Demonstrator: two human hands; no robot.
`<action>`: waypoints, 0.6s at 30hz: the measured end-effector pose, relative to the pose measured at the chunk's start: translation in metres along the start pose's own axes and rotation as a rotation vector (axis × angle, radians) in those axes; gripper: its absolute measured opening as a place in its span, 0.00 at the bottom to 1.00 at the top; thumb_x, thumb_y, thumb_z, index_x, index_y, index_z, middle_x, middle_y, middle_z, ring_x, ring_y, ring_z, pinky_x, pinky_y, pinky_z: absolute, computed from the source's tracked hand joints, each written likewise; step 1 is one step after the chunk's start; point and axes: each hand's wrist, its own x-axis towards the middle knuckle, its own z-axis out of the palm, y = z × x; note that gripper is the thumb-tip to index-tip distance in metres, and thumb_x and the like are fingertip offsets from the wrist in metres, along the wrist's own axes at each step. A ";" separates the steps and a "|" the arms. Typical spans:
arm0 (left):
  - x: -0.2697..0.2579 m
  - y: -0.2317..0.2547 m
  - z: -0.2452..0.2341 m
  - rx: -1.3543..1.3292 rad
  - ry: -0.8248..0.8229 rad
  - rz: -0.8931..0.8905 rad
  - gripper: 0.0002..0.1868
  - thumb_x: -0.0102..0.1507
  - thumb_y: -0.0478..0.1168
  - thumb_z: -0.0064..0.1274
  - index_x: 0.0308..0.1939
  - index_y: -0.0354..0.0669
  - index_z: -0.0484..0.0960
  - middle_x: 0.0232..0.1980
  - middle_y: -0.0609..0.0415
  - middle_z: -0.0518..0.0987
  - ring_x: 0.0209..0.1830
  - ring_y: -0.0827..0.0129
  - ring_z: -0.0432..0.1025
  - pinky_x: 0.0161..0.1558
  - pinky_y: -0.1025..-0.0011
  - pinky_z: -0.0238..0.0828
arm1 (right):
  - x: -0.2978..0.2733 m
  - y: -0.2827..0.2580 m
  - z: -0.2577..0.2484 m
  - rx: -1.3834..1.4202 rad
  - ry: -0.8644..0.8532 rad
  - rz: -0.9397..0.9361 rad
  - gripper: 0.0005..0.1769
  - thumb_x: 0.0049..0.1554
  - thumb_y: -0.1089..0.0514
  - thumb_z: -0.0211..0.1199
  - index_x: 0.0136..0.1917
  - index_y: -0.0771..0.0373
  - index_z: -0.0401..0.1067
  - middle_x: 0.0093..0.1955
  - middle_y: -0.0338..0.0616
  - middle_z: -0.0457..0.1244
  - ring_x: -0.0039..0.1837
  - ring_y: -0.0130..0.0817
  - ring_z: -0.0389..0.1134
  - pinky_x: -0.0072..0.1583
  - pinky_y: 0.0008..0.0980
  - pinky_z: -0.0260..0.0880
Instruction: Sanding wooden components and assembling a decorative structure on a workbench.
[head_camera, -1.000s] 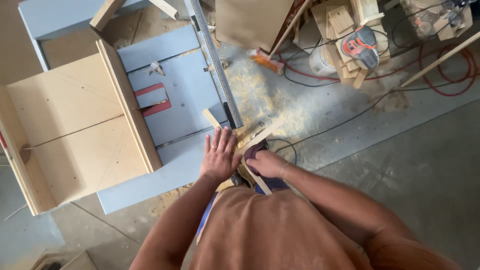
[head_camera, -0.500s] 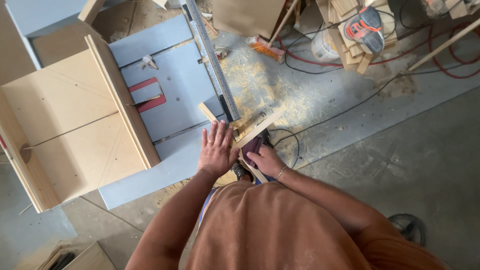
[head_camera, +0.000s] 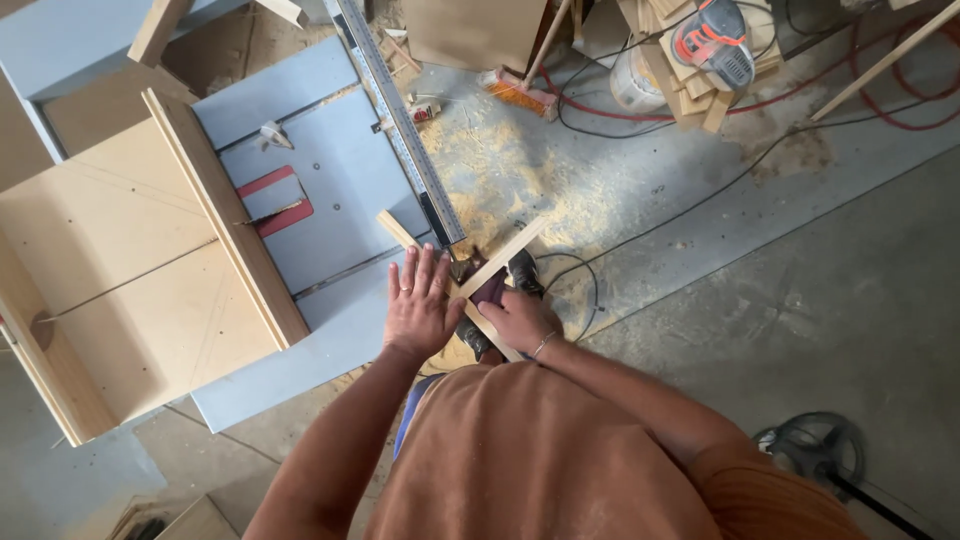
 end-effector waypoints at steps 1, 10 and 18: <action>-0.001 -0.001 0.001 0.002 -0.006 0.001 0.42 0.68 0.68 0.31 0.82 0.54 0.52 0.85 0.47 0.48 0.85 0.46 0.38 0.79 0.42 0.33 | 0.003 0.004 0.000 0.005 -0.002 0.003 0.16 0.58 0.45 0.64 0.34 0.56 0.79 0.31 0.42 0.69 0.42 0.36 0.74 0.45 0.36 0.71; 0.001 -0.002 0.001 -0.006 0.093 0.033 0.43 0.67 0.68 0.35 0.82 0.53 0.54 0.84 0.46 0.51 0.84 0.46 0.42 0.78 0.41 0.38 | 0.027 0.067 0.019 0.214 -0.041 0.138 0.18 0.57 0.44 0.63 0.35 0.58 0.79 0.34 0.41 0.70 0.44 0.35 0.70 0.49 0.35 0.70; 0.001 0.000 0.001 -0.015 0.124 0.019 0.43 0.67 0.67 0.36 0.81 0.51 0.55 0.84 0.45 0.50 0.84 0.44 0.42 0.78 0.41 0.40 | 0.017 0.017 0.016 -0.057 -0.022 -0.007 0.21 0.57 0.45 0.62 0.37 0.64 0.77 0.42 0.54 0.70 0.53 0.54 0.72 0.53 0.46 0.71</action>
